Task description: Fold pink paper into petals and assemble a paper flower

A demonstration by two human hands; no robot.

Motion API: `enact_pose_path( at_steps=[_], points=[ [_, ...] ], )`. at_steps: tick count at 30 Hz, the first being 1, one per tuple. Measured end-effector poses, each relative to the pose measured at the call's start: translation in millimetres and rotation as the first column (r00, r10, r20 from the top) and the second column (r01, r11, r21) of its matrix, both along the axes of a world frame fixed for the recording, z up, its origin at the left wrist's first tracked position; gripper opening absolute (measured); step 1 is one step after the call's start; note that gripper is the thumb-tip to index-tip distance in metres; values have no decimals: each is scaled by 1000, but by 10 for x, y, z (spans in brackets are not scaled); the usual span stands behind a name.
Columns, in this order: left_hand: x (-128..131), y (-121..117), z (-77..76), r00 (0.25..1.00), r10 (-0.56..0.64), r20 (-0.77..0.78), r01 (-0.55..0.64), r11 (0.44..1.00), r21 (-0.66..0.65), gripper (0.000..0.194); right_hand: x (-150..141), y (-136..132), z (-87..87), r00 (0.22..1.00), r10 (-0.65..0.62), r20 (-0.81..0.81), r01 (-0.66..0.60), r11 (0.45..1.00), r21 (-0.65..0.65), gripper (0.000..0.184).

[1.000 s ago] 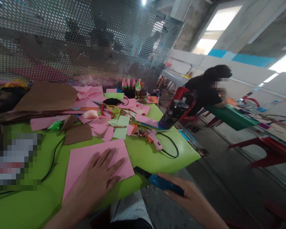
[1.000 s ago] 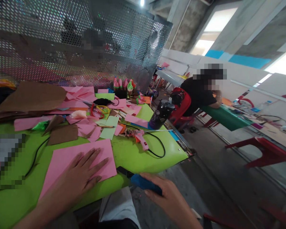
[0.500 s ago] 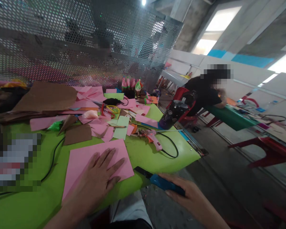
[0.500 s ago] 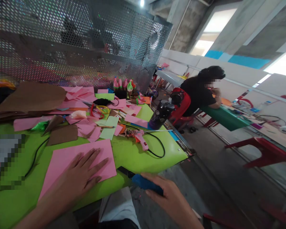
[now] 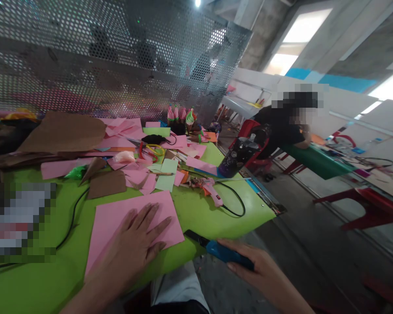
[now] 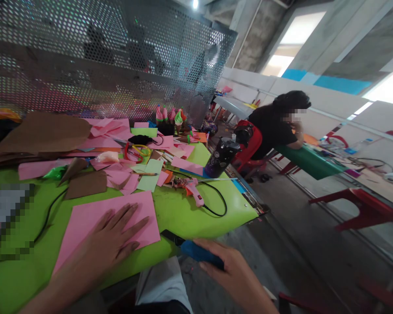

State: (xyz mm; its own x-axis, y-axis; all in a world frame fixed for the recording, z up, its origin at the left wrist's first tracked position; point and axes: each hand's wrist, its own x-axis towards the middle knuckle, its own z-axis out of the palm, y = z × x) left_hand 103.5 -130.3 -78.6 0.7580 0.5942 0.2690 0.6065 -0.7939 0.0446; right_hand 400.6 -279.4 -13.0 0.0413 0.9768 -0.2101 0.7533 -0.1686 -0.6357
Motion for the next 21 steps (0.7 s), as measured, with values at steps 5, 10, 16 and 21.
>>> enact_pose_path(
  at_steps=[5,10,16,21],
  points=[
    [-1,1,12,1000,-4,-7,4,1000,-8,58,-4,1,-3,1000,14,-12,-14,1000,5,44],
    [1,-9,28,1000,-4,-5,4,1000,-20,56,-22,11,-5,999,27,-27,-27,1000,13,43],
    [-13,-4,5,1000,-1,11,1,1000,-2,57,-139,58,8,997,46,-58,-47,999,-16,43],
    [-12,10,-2,1000,-7,8,7,1000,-6,55,-320,119,-9,992,86,-87,-87,996,-7,41]
  ],
)
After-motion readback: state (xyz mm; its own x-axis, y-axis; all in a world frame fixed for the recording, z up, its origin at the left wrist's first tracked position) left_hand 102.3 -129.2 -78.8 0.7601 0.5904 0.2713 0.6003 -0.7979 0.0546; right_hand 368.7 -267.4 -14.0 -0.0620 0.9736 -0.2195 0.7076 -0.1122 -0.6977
